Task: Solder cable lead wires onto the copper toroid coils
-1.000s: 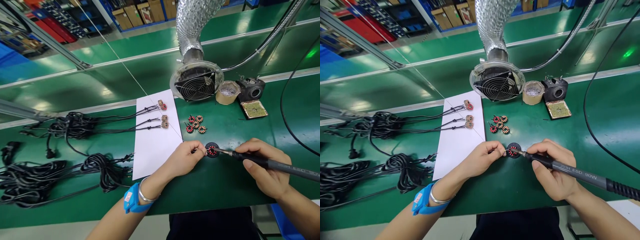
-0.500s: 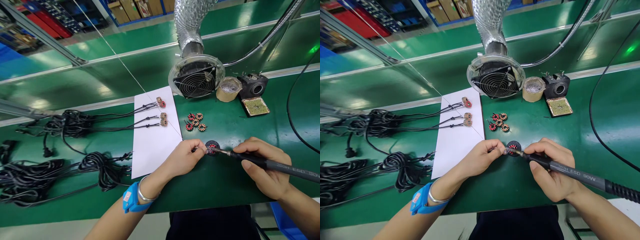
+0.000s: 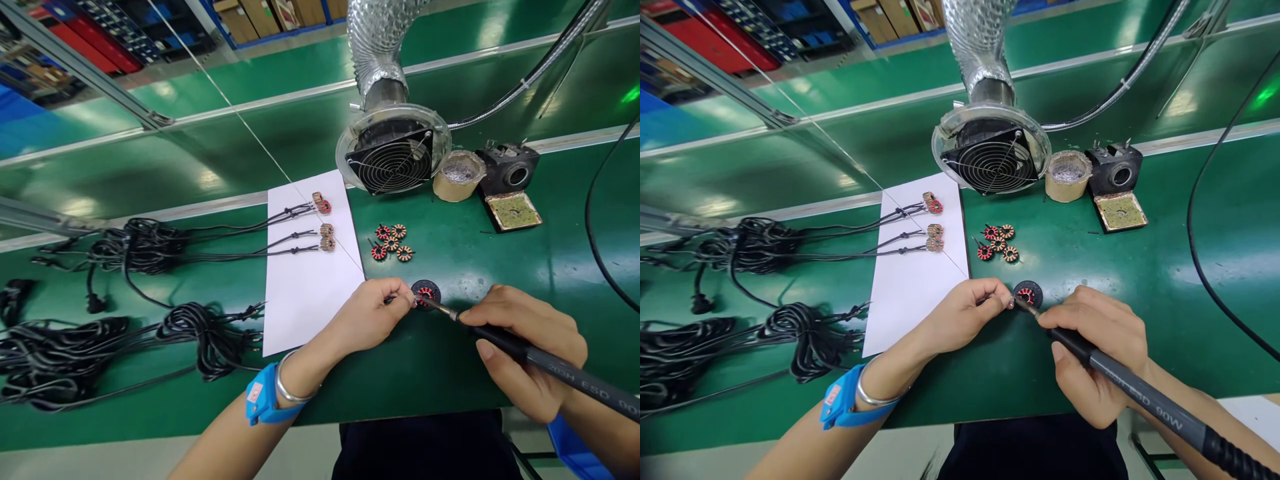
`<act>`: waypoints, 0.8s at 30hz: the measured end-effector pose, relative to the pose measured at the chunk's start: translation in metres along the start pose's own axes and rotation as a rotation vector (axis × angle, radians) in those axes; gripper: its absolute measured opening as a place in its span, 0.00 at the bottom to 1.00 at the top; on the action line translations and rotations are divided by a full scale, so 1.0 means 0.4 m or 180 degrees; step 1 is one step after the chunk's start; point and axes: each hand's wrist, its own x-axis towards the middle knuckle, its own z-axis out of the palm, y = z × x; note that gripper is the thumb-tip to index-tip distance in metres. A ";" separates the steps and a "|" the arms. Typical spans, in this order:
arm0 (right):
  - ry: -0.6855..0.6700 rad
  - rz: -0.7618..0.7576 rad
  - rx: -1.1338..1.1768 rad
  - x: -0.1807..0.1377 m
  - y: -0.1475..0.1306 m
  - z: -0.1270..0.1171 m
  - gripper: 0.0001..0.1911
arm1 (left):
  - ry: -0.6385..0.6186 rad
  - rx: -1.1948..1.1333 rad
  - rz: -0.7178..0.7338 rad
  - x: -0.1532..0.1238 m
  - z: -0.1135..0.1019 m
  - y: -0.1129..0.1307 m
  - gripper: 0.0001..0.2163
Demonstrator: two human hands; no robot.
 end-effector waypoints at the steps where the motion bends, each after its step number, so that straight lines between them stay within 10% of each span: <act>1: -0.0010 0.0019 -0.0012 -0.001 -0.002 0.000 0.14 | -0.0004 0.0004 0.0020 0.000 -0.001 0.001 0.11; 24: 0.0526 -0.0121 -0.0071 -0.005 0.017 -0.004 0.18 | -0.0058 -0.0055 -0.0049 0.001 -0.002 0.008 0.10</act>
